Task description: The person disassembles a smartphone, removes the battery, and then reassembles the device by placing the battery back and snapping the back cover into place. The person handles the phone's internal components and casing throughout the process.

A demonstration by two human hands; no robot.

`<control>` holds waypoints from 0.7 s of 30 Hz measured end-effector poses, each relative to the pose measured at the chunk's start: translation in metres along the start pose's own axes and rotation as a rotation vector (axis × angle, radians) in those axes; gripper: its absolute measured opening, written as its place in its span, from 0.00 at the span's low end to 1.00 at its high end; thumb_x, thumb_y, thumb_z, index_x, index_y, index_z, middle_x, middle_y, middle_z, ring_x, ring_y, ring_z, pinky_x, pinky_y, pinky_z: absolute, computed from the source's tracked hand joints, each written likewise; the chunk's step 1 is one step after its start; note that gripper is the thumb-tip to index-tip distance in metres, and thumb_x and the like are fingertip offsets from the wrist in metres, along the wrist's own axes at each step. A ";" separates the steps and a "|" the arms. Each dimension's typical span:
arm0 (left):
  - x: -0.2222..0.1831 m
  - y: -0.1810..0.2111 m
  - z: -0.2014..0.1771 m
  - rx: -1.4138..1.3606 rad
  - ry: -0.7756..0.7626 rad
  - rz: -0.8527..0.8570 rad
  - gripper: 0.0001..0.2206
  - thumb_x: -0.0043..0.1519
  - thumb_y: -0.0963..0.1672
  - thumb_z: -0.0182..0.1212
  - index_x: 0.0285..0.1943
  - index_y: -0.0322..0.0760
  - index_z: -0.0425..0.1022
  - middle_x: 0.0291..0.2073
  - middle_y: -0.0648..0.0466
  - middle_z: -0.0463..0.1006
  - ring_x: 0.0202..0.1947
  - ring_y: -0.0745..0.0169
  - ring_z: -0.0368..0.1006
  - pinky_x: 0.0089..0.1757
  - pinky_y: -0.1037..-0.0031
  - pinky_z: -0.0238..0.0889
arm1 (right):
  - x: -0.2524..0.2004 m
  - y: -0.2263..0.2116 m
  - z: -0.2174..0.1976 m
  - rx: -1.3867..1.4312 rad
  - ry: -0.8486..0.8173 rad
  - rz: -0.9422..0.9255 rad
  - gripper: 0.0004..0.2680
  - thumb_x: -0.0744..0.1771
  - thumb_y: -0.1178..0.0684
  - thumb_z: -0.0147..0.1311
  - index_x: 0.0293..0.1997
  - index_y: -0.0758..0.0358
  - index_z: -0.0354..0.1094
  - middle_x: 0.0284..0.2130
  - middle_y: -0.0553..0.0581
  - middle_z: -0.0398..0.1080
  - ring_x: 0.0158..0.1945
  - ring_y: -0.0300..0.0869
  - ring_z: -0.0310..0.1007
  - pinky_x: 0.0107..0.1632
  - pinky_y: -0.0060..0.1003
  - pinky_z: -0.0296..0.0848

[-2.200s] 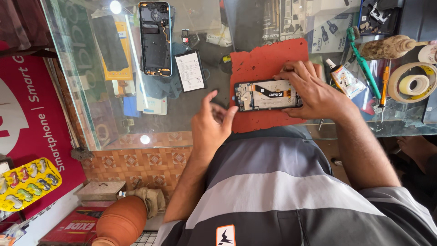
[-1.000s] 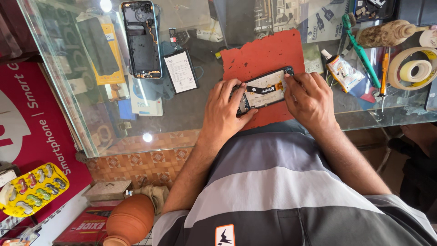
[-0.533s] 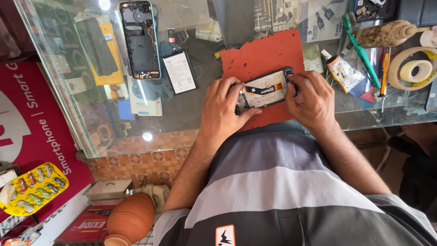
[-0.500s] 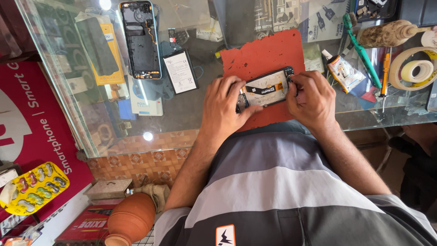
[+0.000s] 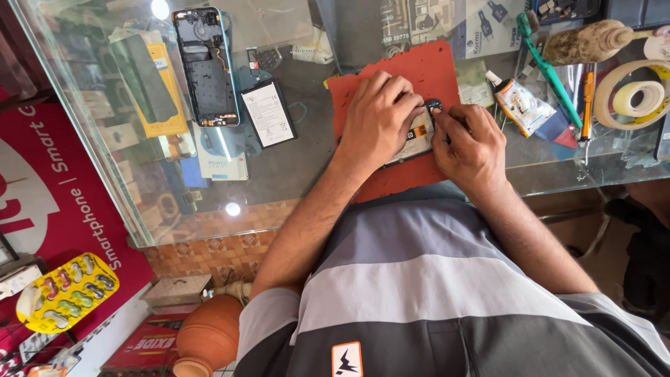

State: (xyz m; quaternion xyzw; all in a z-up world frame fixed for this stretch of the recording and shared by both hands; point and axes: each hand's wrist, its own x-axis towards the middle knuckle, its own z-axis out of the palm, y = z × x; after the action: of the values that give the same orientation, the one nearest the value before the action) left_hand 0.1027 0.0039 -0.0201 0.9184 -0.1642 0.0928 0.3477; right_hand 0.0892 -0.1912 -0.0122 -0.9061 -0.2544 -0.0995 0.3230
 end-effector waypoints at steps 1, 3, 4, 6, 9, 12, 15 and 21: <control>0.000 -0.001 -0.001 -0.004 0.008 0.008 0.04 0.62 0.42 0.69 0.41 0.38 0.79 0.39 0.58 0.73 0.45 0.56 0.68 0.48 0.62 0.61 | -0.001 0.000 0.000 -0.007 -0.001 -0.001 0.09 0.66 0.66 0.63 0.49 0.66 0.76 0.41 0.58 0.68 0.41 0.49 0.73 0.44 0.42 0.74; 0.000 -0.002 -0.003 -0.012 0.025 0.023 0.05 0.61 0.42 0.70 0.40 0.39 0.79 0.39 0.58 0.73 0.46 0.56 0.68 0.48 0.62 0.61 | -0.001 0.001 0.000 -0.021 -0.003 -0.005 0.09 0.65 0.66 0.63 0.49 0.66 0.76 0.41 0.57 0.68 0.42 0.49 0.73 0.45 0.42 0.75; 0.000 -0.002 -0.004 -0.015 0.023 0.024 0.04 0.61 0.42 0.70 0.40 0.39 0.79 0.38 0.59 0.73 0.46 0.57 0.68 0.48 0.62 0.61 | -0.001 0.001 0.001 -0.017 -0.001 -0.001 0.08 0.65 0.66 0.63 0.49 0.66 0.76 0.41 0.57 0.68 0.41 0.49 0.73 0.44 0.42 0.74; -0.001 -0.001 -0.006 -0.020 0.020 0.025 0.04 0.62 0.42 0.70 0.40 0.39 0.80 0.38 0.59 0.73 0.46 0.57 0.68 0.49 0.62 0.61 | -0.001 0.001 0.001 -0.006 0.003 0.006 0.08 0.65 0.66 0.63 0.48 0.66 0.76 0.41 0.57 0.68 0.41 0.49 0.73 0.44 0.42 0.74; -0.003 -0.002 -0.008 -0.032 0.034 0.031 0.04 0.61 0.42 0.70 0.40 0.40 0.80 0.38 0.60 0.74 0.46 0.58 0.69 0.49 0.62 0.61 | -0.001 0.002 0.002 0.002 0.005 0.000 0.07 0.66 0.66 0.63 0.47 0.67 0.75 0.41 0.57 0.69 0.41 0.49 0.73 0.44 0.42 0.74; -0.002 -0.002 -0.006 -0.041 0.043 0.031 0.05 0.61 0.43 0.71 0.41 0.41 0.80 0.36 0.61 0.74 0.45 0.59 0.69 0.48 0.61 0.60 | -0.001 0.003 0.003 -0.002 0.005 -0.004 0.08 0.65 0.66 0.63 0.47 0.68 0.76 0.41 0.58 0.69 0.41 0.49 0.73 0.43 0.42 0.74; 0.001 0.000 -0.001 -0.013 0.063 0.012 0.05 0.61 0.45 0.71 0.39 0.42 0.80 0.35 0.61 0.75 0.44 0.58 0.68 0.46 0.62 0.59 | 0.000 0.002 0.003 0.007 0.019 -0.009 0.08 0.65 0.67 0.63 0.48 0.67 0.75 0.42 0.58 0.69 0.41 0.49 0.73 0.44 0.42 0.74; 0.005 0.002 0.003 0.030 0.039 -0.048 0.04 0.61 0.44 0.69 0.37 0.41 0.78 0.34 0.60 0.75 0.43 0.57 0.69 0.46 0.62 0.59 | 0.006 -0.003 -0.006 -0.119 -0.071 -0.153 0.11 0.65 0.66 0.61 0.51 0.72 0.75 0.43 0.58 0.68 0.41 0.49 0.72 0.45 0.41 0.74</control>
State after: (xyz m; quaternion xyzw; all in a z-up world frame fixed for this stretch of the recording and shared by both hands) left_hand 0.1067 -0.0009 -0.0192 0.9252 -0.1338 0.1050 0.3392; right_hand 0.0930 -0.1912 -0.0038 -0.9046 -0.3276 -0.1066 0.2508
